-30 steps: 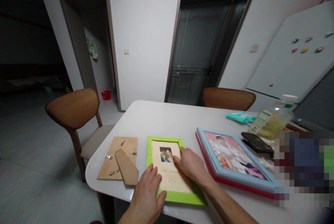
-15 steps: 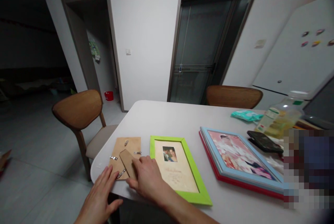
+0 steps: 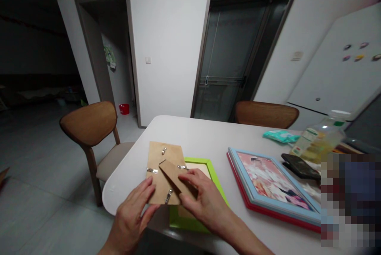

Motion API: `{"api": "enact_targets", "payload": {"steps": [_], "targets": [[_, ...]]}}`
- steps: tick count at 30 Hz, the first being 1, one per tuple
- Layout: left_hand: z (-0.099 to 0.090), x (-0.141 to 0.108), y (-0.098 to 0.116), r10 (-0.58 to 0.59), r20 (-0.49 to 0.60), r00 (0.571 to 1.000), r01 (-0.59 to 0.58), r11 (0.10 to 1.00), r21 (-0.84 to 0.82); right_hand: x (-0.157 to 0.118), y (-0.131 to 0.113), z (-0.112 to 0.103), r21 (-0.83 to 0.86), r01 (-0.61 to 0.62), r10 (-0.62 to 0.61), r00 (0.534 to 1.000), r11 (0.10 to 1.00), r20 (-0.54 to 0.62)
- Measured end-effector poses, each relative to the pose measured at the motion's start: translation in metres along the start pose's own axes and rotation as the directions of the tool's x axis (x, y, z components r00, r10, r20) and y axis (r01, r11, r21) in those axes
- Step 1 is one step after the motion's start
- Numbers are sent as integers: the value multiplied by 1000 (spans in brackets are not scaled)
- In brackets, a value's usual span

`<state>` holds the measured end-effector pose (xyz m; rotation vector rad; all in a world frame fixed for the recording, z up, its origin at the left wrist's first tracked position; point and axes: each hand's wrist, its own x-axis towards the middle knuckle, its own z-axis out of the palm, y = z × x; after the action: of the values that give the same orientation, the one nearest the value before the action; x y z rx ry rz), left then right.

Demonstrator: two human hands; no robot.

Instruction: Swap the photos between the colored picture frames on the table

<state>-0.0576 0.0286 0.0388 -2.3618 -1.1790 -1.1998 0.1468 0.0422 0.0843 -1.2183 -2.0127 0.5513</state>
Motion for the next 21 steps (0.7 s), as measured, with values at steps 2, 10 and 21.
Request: {"api": "enact_targets", "payload": {"steps": [2, 10, 21], "targets": [[19, 6, 17, 27, 36, 999, -25, 999, -44, -12, 17, -15, -49, -74, 76, 997, 996, 30], [63, 11, 49, -120, 391, 913, 175, 979, -107, -45, 73, -18, -212, -192, 209, 976, 958, 61], [60, 1, 50, -109, 522, 846, 239, 952, -190, -48, 82, 7, -423, -9, 12, 1000, 906, 4]]}}
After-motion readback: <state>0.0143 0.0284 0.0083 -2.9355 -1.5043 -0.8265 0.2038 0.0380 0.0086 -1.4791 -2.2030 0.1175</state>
